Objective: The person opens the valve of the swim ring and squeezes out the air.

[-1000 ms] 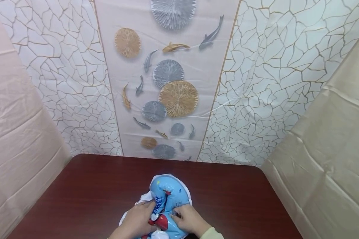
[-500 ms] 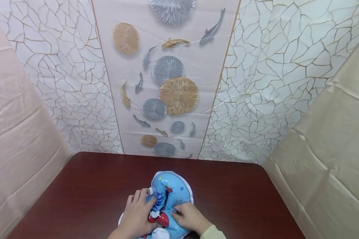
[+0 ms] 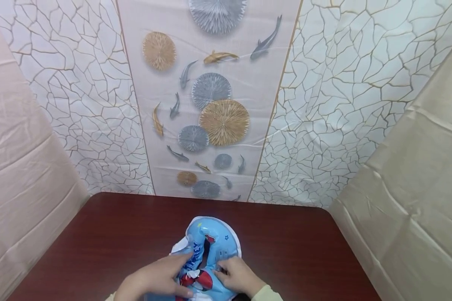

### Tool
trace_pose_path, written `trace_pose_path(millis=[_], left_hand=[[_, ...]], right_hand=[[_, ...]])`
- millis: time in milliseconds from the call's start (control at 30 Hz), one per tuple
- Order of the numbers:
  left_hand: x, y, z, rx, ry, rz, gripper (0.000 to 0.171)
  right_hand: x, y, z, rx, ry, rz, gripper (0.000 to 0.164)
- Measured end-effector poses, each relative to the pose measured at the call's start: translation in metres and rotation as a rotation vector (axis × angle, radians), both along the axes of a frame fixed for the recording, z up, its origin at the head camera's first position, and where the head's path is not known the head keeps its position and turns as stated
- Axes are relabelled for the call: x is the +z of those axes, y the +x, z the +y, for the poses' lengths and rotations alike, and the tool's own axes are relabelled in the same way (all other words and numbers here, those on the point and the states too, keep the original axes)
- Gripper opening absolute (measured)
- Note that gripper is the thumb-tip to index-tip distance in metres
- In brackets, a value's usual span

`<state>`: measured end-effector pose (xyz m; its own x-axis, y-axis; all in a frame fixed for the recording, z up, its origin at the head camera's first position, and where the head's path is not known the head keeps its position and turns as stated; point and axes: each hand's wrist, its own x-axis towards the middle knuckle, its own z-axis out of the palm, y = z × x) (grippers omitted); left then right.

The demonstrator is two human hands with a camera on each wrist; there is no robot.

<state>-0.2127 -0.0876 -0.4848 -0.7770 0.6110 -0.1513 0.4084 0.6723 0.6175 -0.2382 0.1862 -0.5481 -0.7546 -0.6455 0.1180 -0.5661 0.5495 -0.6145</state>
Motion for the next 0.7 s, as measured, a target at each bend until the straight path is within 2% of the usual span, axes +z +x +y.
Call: trace_pose_path(millis=[33,67,100,167,233,300,367,533,600,700], left_hand=[[0.007,0.001,-0.004,-0.007,0.02,-0.056,0.091],[0.014,0.002,-0.008,-0.003,0.043,-0.078,0.09],[0.018,0.003,-0.01,0.016,0.057,-0.068,0.091],[0.023,0.003,-0.013,0.053,0.063,0.041,0.101],[0.02,-0.001,-0.011,0.099,0.048,0.202,0.116],[0.011,-0.007,-0.006,0.121,0.034,0.344,0.13],[0.0,-0.013,0.0,0.099,0.038,0.402,0.138],[-0.024,-0.018,0.01,0.05,0.05,0.333,0.144],[-0.03,-0.017,0.013,0.051,0.044,0.307,0.145],[-0.032,-0.015,0.016,0.045,-0.004,0.317,0.144]], right_hand=[[0.0,0.0,0.0,0.013,0.003,0.008,0.038],[0.0,0.0,0.0,0.026,0.005,0.015,0.038],[0.001,0.0,0.0,0.039,0.007,0.024,0.037],[0.002,0.0,0.0,0.06,0.009,0.041,0.036],[0.003,0.0,0.001,0.079,0.009,0.049,0.036],[0.004,0.0,0.002,0.101,0.012,0.056,0.036],[0.005,0.0,0.002,0.12,0.012,0.05,0.036],[0.003,0.001,0.001,0.124,0.014,0.041,0.035],[0.003,0.001,0.001,0.116,0.011,0.025,0.034],[0.002,0.002,0.001,0.113,-0.005,-0.009,0.033]])
